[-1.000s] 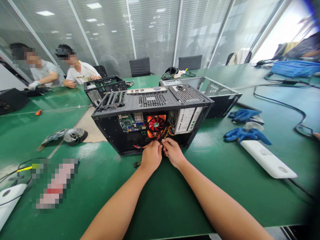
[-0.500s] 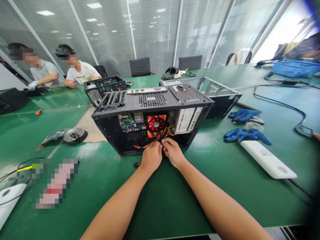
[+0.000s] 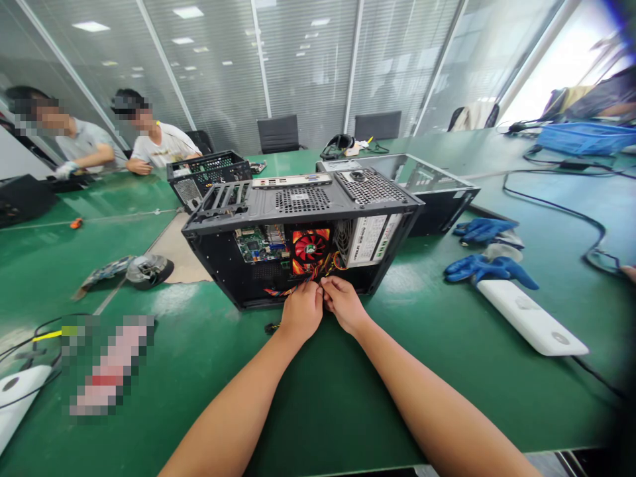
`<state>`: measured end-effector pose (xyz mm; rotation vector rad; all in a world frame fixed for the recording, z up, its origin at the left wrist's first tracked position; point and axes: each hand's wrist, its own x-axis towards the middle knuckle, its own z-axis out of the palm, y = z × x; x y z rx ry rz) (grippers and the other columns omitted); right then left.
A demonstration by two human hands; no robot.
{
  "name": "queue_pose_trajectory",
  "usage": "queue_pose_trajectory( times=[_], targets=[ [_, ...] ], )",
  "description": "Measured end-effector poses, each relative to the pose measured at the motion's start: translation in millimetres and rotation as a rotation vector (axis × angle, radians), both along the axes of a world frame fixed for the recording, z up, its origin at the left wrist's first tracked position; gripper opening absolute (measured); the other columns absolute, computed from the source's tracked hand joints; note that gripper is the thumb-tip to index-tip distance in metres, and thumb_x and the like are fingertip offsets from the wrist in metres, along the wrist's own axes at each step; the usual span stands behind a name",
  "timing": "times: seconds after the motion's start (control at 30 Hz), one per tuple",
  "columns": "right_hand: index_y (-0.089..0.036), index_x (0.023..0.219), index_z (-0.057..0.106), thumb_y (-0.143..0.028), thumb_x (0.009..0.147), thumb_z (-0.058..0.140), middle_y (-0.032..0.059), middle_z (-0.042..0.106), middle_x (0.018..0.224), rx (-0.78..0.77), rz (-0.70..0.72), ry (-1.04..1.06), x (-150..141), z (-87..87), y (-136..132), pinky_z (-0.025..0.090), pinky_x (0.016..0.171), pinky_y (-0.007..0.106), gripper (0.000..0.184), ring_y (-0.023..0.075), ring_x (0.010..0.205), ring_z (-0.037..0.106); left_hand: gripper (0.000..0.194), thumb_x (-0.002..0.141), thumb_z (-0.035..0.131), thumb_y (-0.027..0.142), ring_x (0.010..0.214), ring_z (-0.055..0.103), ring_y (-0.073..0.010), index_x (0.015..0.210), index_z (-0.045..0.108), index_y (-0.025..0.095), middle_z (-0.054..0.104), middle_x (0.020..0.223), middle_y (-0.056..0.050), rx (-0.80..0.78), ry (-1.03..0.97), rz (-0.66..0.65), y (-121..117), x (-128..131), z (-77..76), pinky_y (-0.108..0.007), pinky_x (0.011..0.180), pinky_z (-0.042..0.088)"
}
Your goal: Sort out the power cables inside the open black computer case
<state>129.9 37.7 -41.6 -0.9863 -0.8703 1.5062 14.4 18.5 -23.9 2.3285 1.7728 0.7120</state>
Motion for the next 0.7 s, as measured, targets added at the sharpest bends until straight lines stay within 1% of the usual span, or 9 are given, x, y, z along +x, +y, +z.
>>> queue_pose_trajectory(
  times=[0.13, 0.43, 0.57, 0.7],
  targets=[
    [-0.019, 0.063, 0.048, -0.051, 0.068, 0.074, -0.0082, 0.040, 0.049, 0.003, 0.003, -0.005, 0.5, 0.0, -0.4, 0.017, 0.035, 0.020, 0.042, 0.0035, 0.036, 0.028, 0.018, 0.095, 0.041, 0.022, 0.081, 0.062, -0.0190, 0.087, 0.057, 0.018, 0.065, 0.088, -0.007, 0.027, 0.021, 0.003, -1.7, 0.3, 1.2, -0.029, 0.072, 0.047],
    [-0.019, 0.061, 0.046, -0.052, 0.070, 0.072, -0.0083, 0.039, 0.047, 0.017, 0.017, -0.005, 0.3, -0.2, -0.5, 0.017, 0.035, 0.021, 0.043, 0.0039, 0.036, 0.027, 0.021, 0.094, 0.041, 0.020, 0.075, 0.062, -0.0181, 0.080, 0.056, 0.019, 0.063, 0.076, -0.005, 0.015, -0.081, -0.027, 2.7, 0.3, -4.1, -0.029, 0.072, 0.047],
    [-0.019, 0.062, 0.046, -0.052, 0.070, 0.072, -0.0082, 0.040, 0.049, 0.017, -0.001, -0.007, -0.1, -3.5, 0.3, 0.017, 0.036, 0.020, 0.043, 0.0035, 0.037, 0.028, 0.017, 0.093, 0.042, 0.020, 0.078, 0.062, -0.0190, 0.084, 0.056, 0.019, 0.063, 0.080, -0.005, 0.044, -0.060, -0.021, -0.6, -0.8, -2.6, -0.030, 0.072, 0.048],
    [-0.019, 0.062, 0.048, -0.053, 0.070, 0.073, -0.0080, 0.041, 0.049, 0.022, -0.019, -0.016, -1.0, -4.5, 0.5, 0.018, 0.036, 0.020, 0.043, 0.0033, 0.037, 0.030, 0.009, 0.090, 0.047, 0.020, 0.081, 0.061, -0.0194, 0.094, 0.056, 0.019, 0.063, 0.088, -0.006, 0.070, -0.028, -0.024, -4.7, -2.3, -0.1, -0.030, 0.073, 0.048]
  ],
)
